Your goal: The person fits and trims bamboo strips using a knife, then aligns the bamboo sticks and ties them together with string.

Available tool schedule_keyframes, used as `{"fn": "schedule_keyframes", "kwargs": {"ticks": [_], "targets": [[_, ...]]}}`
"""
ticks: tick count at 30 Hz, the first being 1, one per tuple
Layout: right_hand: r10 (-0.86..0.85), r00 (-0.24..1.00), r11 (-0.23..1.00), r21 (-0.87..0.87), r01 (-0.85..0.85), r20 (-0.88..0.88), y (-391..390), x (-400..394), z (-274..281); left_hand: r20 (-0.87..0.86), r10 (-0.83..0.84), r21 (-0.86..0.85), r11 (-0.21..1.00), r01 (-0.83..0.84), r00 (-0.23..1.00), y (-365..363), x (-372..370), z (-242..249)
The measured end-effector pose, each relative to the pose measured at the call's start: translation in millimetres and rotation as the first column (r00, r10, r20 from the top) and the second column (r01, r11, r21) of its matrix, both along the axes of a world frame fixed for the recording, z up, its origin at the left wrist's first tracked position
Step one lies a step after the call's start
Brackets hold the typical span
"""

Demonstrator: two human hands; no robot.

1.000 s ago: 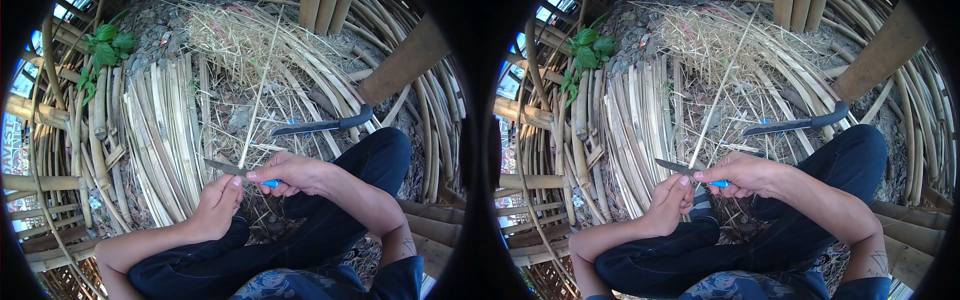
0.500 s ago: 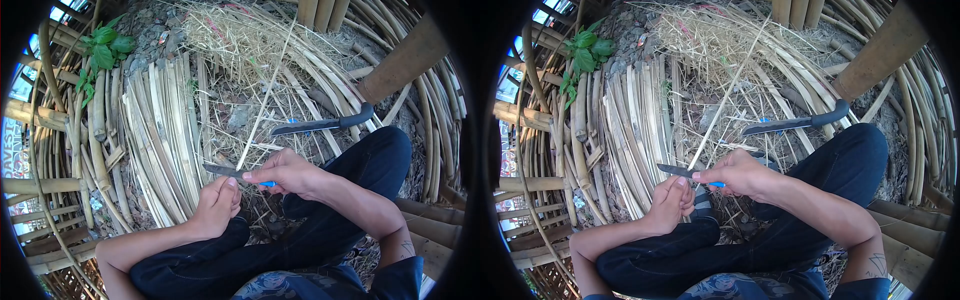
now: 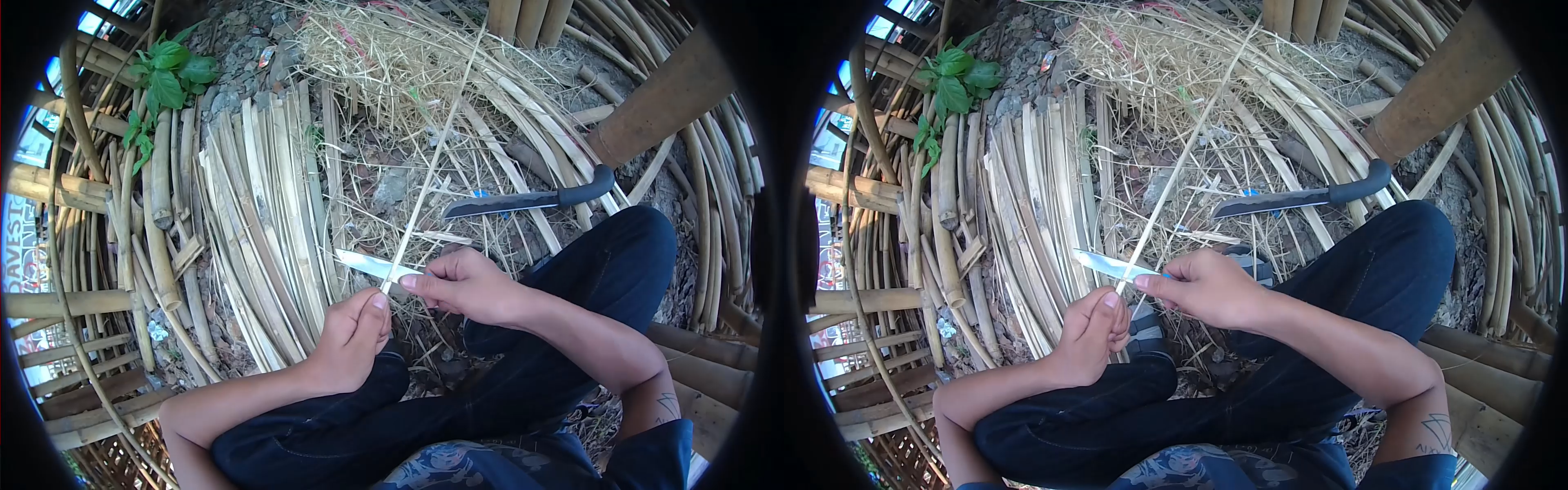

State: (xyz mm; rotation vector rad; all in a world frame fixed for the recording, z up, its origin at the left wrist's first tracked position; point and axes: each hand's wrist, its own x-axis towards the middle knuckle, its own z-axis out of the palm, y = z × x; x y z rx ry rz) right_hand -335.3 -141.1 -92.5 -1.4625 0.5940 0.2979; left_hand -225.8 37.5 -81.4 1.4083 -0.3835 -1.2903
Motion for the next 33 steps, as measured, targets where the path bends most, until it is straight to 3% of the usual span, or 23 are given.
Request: {"fn": "schedule_keyframes", "kwargs": {"ticks": [1,2,4,5,6,8,9,11,15,17,21,23,26,33], "targets": [[0.086,0.987,0.944,-0.329,-0.039,0.132,3,-1,-1,0.044,-0.02,-0.014,1.0,0.02,0.999,0,2,2],[0.088,0.987,0.946,-0.323,-0.041,0.132,7,-3,1,0.086,-0.041,-0.023,0.999,0.043,0.995,1,4,5],[0.24,0.944,0.778,-0.627,-0.046,0.228,10,-5,7,0.109,-0.054,-0.011,0.998,0.055,0.993,1,5,8],[0.242,0.946,0.763,-0.644,-0.048,0.217,11,-7,6,0.128,-0.071,-0.004,0.997,0.072,0.989,1,6,9],[0.241,0.946,0.763,-0.645,-0.047,0.215,11,-6,6,0.127,-0.073,-0.004,0.997,0.074,0.989,1,5,10],[0.11,0.98,0.962,-0.264,-0.064,0.163,11,-5,6,0.104,-0.07,0.04,0.997,0.066,0.992,1,4,10],[0.11,0.98,0.962,-0.265,-0.064,0.163,9,-4,3,0.104,-0.07,0.039,0.997,0.066,0.992,0,3,11],[0.066,0.993,0.996,0.052,-0.071,0.1,7,-3,-6,0.12,-0.099,0.041,0.995,0.095,0.988,0,2,11],[0.06,0.977,0.995,-0.096,-0.041,0.205,11,-6,-6,0.14,-0.084,0.07,0.995,0.075,0.987,1,5,8],[0.3,0.896,0.858,-0.503,-0.104,0.327,11,-10,-2,0.096,-0.067,0.071,0.996,0.061,0.993,2,6,8],[0.184,0.887,0.906,-0.423,0.014,0.424,11,-11,2,0.132,-0.065,0.061,0.996,0.057,0.989,0,6,12],[0.082,0.884,0.873,-0.46,0.159,0.461,12,-9,-2,0.143,-0.094,0.086,0.993,0.082,0.985,1,7,13],[-0.01,0.886,0.901,-0.38,0.208,0.463,17,-9,1,0.134,-0.122,0.068,0.991,0.114,0.983,2,8,13],[0.009,0.819,0.808,-0.487,0.332,0.574,21,-6,-1,0.207,-0.25,0.054,0.968,0.244,0.946,2,5,13]]}}
